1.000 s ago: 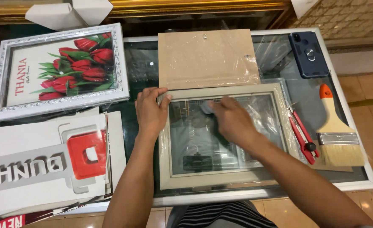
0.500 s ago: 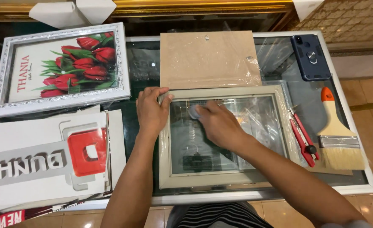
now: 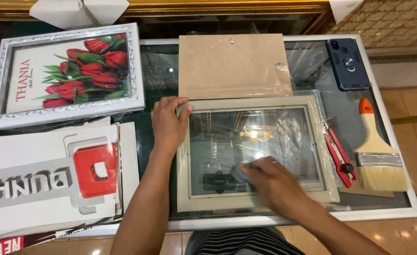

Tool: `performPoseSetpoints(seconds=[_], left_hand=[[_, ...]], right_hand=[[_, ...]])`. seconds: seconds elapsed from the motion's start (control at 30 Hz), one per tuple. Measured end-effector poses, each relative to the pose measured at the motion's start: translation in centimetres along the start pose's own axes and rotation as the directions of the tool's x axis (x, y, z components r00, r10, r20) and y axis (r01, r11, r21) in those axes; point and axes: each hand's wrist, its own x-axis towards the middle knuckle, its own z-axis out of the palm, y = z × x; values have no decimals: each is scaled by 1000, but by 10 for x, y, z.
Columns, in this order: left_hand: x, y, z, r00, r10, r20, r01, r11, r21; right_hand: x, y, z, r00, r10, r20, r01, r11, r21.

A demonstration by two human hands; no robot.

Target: The recorder cleans a glass pane with a cloth and a brush, then inserts a printed artwork and a cardboard backing into a picture frame, securing it with metal clips.

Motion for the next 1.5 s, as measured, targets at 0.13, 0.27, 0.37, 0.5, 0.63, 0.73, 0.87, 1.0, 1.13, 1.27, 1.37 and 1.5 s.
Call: performPoseSetpoints(seconds=[0.13, 0.27, 0.37, 0.5, 0.63, 0.73, 0.87, 1.0, 1.13, 1.27, 1.37, 1.5], left_hand=[[-1, -13, 5, 999, 41, -20, -43, 992, -115], [-1, -10, 5, 1000, -7, 4, 8, 995, -101], [-1, -10, 3, 1000, -20, 7, 21, 995, -96], [-2, -13, 4, 1000, 23, 3, -23, 997, -78], [2, -18, 9, 999, 39, 10, -38, 997, -65], [0, -19, 8, 1000, 27, 14, -26, 998, -59], [0, -16, 7, 1000, 26, 8, -26, 998, -66], [0, -15, 9, 1000, 24, -8, -25, 998, -54], [0, -4, 5, 1000, -28, 4, 28, 999, -33], [-1, 6, 2, 1000, -21, -22, 22, 999, 46], [-4, 5, 6, 999, 4, -45, -3, 999, 32], [-2, -6, 10, 999, -48, -11, 48, 999, -25]], right_hand=[[-32, 80, -4, 976, 203, -84, -217, 948, -234], [8, 82, 5, 921, 363, -144, -390, 862, -322], [54, 30, 42, 966, 218, -138, -248, 932, -263], [101, -34, 75, 997, -38, -70, 28, 989, -144], [110, 1, 52, 994, 10, -110, -34, 975, -221], [85, 54, 29, 979, 107, -174, -164, 922, -352], [40, 125, -11, 951, 47, -306, -234, 755, -612], [7, 143, -35, 977, -24, -212, -115, 779, -616], [-29, 94, -67, 1000, 0, 31, 14, 884, -467], [-61, 92, -80, 967, 30, 252, 43, 959, -280], [-51, 82, -74, 955, -100, 278, 150, 974, -167], [0, 57, -17, 895, -423, 143, 426, 905, 16]])
